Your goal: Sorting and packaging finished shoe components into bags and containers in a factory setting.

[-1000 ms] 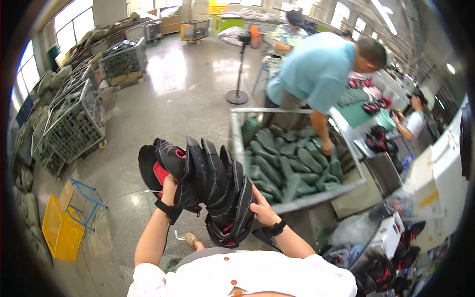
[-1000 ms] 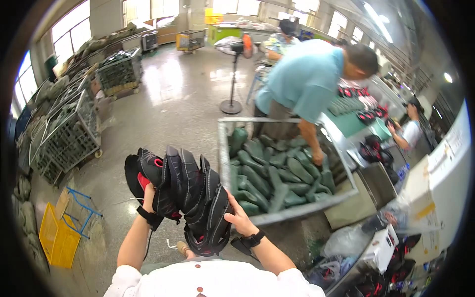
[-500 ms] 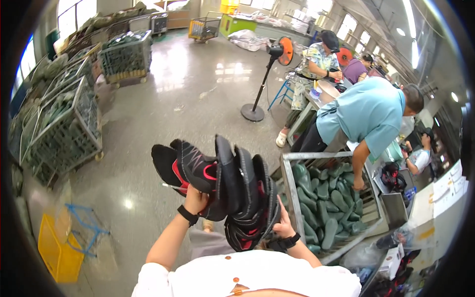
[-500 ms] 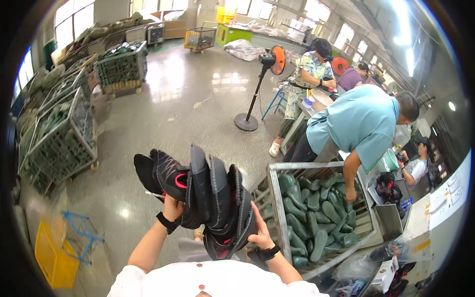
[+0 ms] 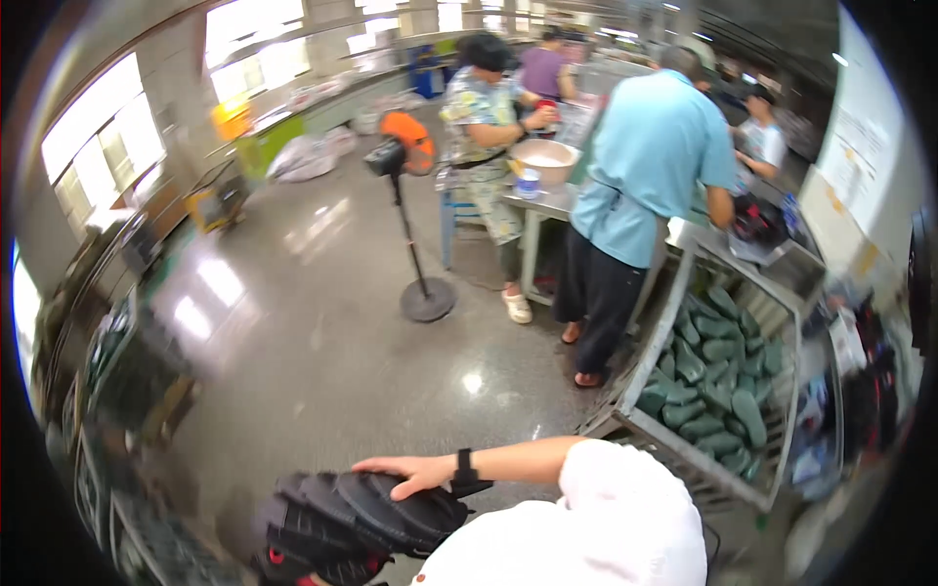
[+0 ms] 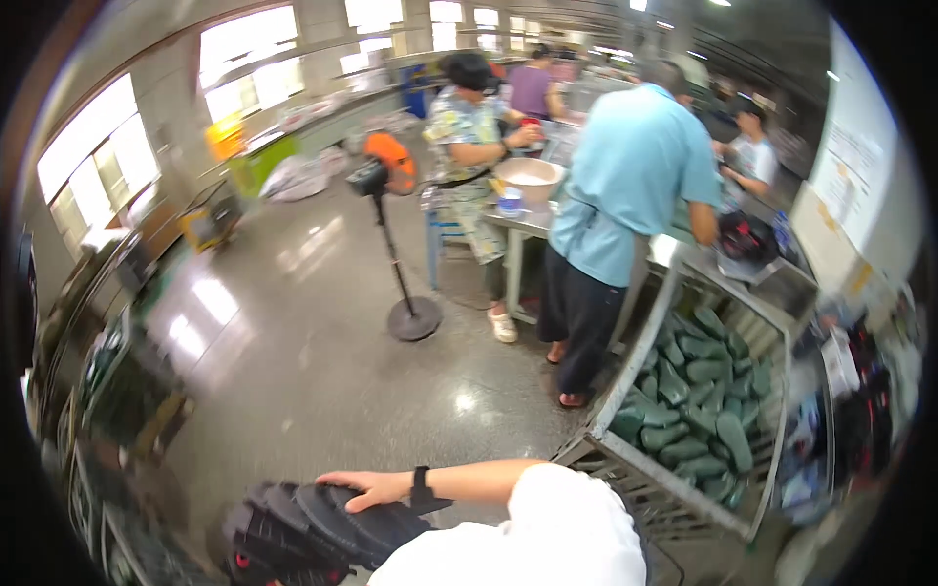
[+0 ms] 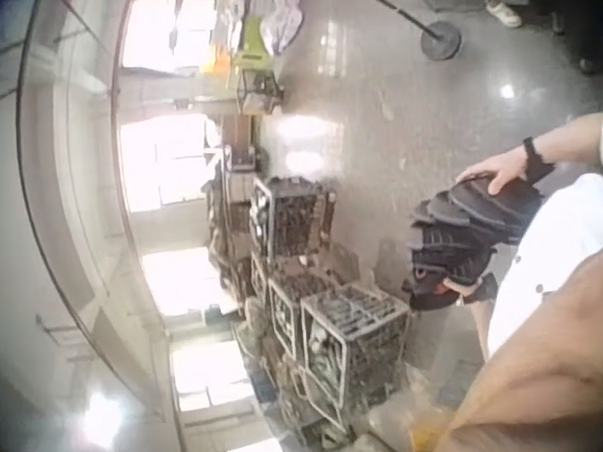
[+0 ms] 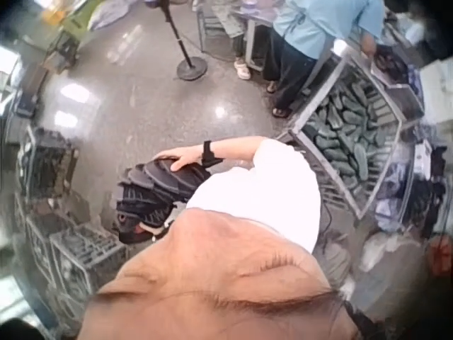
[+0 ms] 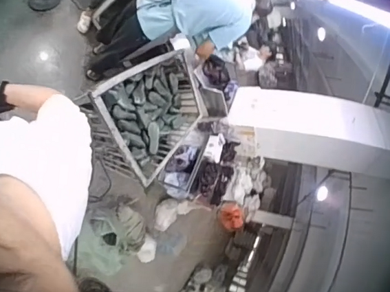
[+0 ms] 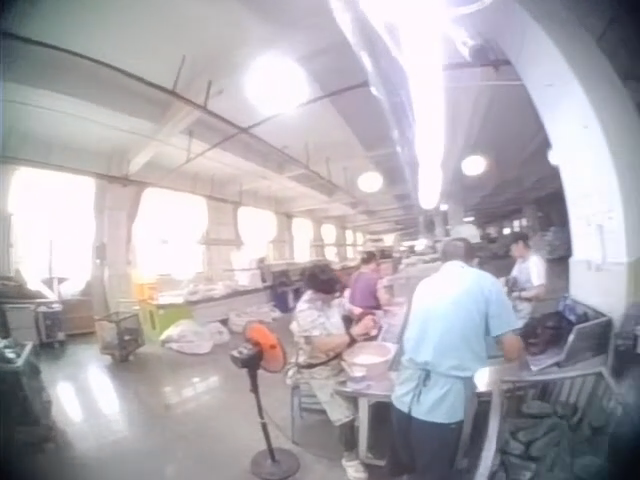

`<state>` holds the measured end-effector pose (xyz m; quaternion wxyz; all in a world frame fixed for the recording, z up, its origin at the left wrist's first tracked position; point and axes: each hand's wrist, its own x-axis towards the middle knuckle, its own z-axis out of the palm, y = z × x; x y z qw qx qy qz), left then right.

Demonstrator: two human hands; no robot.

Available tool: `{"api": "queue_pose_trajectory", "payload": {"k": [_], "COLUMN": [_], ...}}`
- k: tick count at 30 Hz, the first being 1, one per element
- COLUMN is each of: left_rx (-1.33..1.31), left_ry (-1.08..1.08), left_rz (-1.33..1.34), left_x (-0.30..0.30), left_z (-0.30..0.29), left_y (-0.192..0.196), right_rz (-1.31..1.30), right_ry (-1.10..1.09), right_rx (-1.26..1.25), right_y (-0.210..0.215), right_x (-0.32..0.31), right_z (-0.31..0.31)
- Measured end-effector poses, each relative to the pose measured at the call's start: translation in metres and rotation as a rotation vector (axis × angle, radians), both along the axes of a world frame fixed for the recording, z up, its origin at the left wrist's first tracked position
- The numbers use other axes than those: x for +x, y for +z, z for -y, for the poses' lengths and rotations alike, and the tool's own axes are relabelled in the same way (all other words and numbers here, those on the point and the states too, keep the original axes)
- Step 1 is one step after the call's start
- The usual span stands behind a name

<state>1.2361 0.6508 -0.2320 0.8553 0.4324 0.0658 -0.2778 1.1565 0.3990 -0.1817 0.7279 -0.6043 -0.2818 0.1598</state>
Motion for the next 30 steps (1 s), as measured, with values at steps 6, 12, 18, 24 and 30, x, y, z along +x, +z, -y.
{"api": "queue_pose_trajectory", "payload": {"k": [6, 12, 18, 24, 30], "left_rx": [-0.006, -0.114, -0.19, -0.167, -0.204], "left_ry": [-0.438, -0.601, -0.672, -0.681, -0.696], "left_rz": [0.065, 0.092, 0.176, 0.173, 0.19], "left_x": [0.256, 0.433, 0.626, 0.784, 0.948], "left_z": [0.09, 0.193, 0.295, 0.354, 0.441], "left_y": [0.031, 0.038, 0.061, 0.078, 0.074], "right_rz": [0.03, 0.08, 0.0, 0.129, 0.225], "right_ry": [-0.172, -0.579, -0.757, -0.668, -0.595], "right_rx": [-0.049, -0.026, -0.044, -0.079, -0.085], "right_y": [0.003, 0.012, -0.035, 0.003, 0.027], "right_x": [0.189, 0.301, 0.471, 0.675, 0.89], "right_z": [0.02, 0.102, 0.159, 0.224, 0.291]}}
